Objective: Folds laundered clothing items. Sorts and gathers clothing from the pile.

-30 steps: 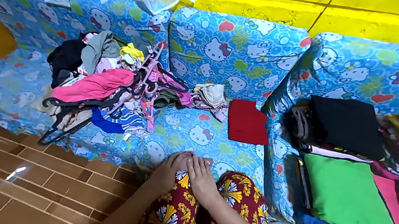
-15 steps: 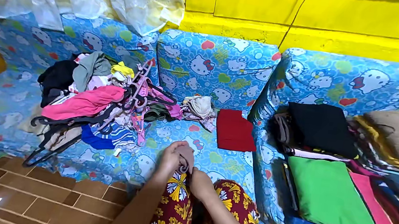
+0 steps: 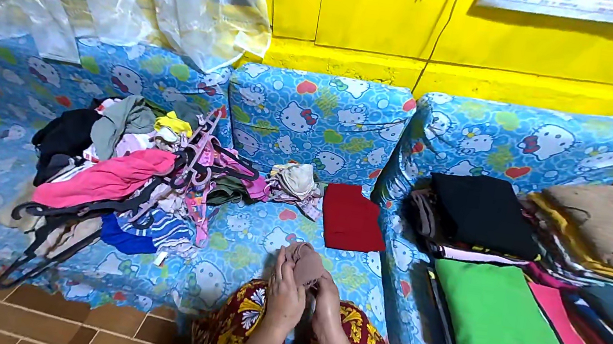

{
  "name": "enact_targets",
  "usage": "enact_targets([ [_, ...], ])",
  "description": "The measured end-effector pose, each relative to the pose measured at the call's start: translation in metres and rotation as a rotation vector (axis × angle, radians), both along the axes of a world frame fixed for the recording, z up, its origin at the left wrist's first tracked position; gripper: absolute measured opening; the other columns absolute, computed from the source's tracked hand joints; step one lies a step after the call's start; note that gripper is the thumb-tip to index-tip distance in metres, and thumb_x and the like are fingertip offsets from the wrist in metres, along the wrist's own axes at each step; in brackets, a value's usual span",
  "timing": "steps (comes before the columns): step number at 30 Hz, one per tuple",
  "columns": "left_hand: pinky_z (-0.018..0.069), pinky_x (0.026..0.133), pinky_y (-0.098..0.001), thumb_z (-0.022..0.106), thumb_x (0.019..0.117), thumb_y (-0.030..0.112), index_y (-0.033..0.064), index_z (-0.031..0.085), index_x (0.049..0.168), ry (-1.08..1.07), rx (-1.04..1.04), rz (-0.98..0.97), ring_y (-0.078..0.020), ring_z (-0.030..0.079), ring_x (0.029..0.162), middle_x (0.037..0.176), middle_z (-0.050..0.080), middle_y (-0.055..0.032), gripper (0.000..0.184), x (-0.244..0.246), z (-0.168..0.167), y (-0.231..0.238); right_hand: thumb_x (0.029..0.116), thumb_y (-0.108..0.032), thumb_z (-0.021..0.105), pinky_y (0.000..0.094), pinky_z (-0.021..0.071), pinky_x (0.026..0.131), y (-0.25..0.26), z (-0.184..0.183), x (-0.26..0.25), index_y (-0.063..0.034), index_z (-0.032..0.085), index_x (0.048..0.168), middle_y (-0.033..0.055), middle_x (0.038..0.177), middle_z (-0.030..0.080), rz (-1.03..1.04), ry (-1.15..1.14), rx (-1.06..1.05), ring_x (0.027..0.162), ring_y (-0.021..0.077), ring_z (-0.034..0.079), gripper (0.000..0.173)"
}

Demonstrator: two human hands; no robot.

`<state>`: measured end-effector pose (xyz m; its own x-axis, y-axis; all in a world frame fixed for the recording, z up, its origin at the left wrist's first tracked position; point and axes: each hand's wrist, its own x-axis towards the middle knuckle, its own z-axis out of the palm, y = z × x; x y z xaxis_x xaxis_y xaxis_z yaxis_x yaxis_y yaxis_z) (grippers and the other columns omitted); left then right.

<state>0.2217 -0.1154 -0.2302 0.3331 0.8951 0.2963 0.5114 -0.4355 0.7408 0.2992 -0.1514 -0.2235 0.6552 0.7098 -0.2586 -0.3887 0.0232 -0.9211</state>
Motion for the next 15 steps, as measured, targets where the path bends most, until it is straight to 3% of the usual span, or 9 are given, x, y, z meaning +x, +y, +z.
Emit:
enact_targets([
  [2, 0.0402, 0.115, -0.0516, 0.067, 0.0883, 0.007, -0.0171, 0.051, 0.133, 0.100, -0.063, -0.009, -0.0444, 0.049, 0.138, 0.151, 0.044, -0.0333, 0.053, 0.002, -0.002, 0.002, 0.0999, -0.016, 0.045, 0.0372, 0.0499, 0.096, -0.005, -0.010, 0.004, 0.0083, 0.060, 0.124, 0.0184, 0.115, 0.065, 0.056, -0.288, 0.004, 0.107, 0.0199, 0.062, 0.037],
  [4, 0.0317, 0.121, -0.0476, 0.058, 0.0987, 0.021, -0.0135, 0.038, 0.148, 0.320, -0.213, -0.065, -0.0395, 0.042, 0.145, 0.153, 0.042, -0.0305, 0.063, 0.002, 0.007, 0.004, 0.0922, -0.039, 0.057, 0.0476, 0.0473, 0.104, -0.009, -0.021, 0.009, 0.0109, 0.061, 0.126, 0.0269, 0.123, 0.064, 0.115, -0.605, -0.013, 0.118, 0.0329, 0.061, 0.061],
  [6, 0.0211, 0.126, -0.0453, 0.058, 0.0992, 0.031, -0.0106, 0.033, 0.153, 0.442, -0.268, -0.138, -0.0366, 0.029, 0.153, 0.161, 0.032, -0.0281, 0.072, 0.003, 0.006, 0.006, 0.0784, -0.053, 0.071, 0.0502, 0.0481, 0.102, -0.008, -0.025, 0.010, 0.0121, 0.061, 0.125, 0.0292, 0.123, 0.062, 0.129, -0.739, -0.055, 0.117, 0.0377, 0.060, 0.081],
  [7, 0.0181, 0.126, -0.0456, 0.060, 0.0975, 0.032, -0.0101, 0.035, 0.153, 0.454, -0.248, -0.163, -0.0371, 0.023, 0.155, 0.164, 0.026, -0.0277, 0.074, 0.004, 0.001, 0.006, 0.0753, -0.049, 0.076, 0.0492, 0.0496, 0.100, -0.006, -0.028, 0.011, 0.0118, 0.061, 0.124, 0.0289, 0.122, 0.061, 0.112, -0.741, -0.066, 0.115, 0.0375, 0.060, 0.080],
  [9, 0.0190, 0.126, -0.0482, 0.066, 0.0932, 0.029, -0.0097, 0.046, 0.147, 0.474, -0.174, -0.202, -0.0405, 0.019, 0.155, 0.166, 0.020, -0.0274, 0.069, 0.008, -0.006, 0.006, 0.0810, -0.033, 0.076, 0.0487, 0.0507, 0.098, -0.002, -0.033, 0.014, 0.0121, 0.062, 0.120, 0.0289, 0.120, 0.061, 0.059, -0.730, -0.071, 0.113, 0.0380, 0.060, 0.061],
  [12, 0.0346, 0.118, -0.0546, 0.076, 0.0790, 0.019, -0.0121, 0.067, 0.115, 0.230, 0.052, -0.270, -0.0481, 0.036, 0.146, 0.157, 0.035, -0.0332, 0.048, 0.014, -0.021, 0.010, 0.0877, -0.017, 0.068, 0.0471, 0.0520, 0.096, 0.002, -0.032, 0.023, 0.0115, 0.065, 0.115, 0.0264, 0.114, 0.064, -0.049, -0.744, -0.040, 0.108, 0.0359, 0.063, 0.040],
  [13, 0.0399, 0.113, -0.0570, 0.076, 0.0726, 0.016, -0.0122, 0.068, 0.107, 0.110, 0.142, -0.293, -0.0501, 0.042, 0.142, 0.153, 0.041, -0.0353, 0.045, 0.016, -0.027, 0.012, 0.0871, -0.015, 0.067, 0.0449, 0.0533, 0.094, 0.003, -0.032, 0.024, 0.0112, 0.065, 0.114, 0.0251, 0.112, 0.065, -0.102, -0.757, -0.011, 0.106, 0.0337, 0.065, 0.038],
  [15, 0.0440, 0.108, -0.0587, 0.073, 0.0699, 0.019, -0.0133, 0.066, 0.104, -0.040, 0.258, -0.311, -0.0518, 0.049, 0.135, 0.147, 0.046, -0.0376, 0.048, 0.018, -0.034, 0.017, 0.0839, -0.013, 0.070, 0.0401, 0.0559, 0.089, 0.005, -0.032, 0.026, 0.0109, 0.065, 0.111, 0.0227, 0.104, 0.068, -0.215, -0.780, 0.040, 0.097, 0.0291, 0.068, 0.036],
])
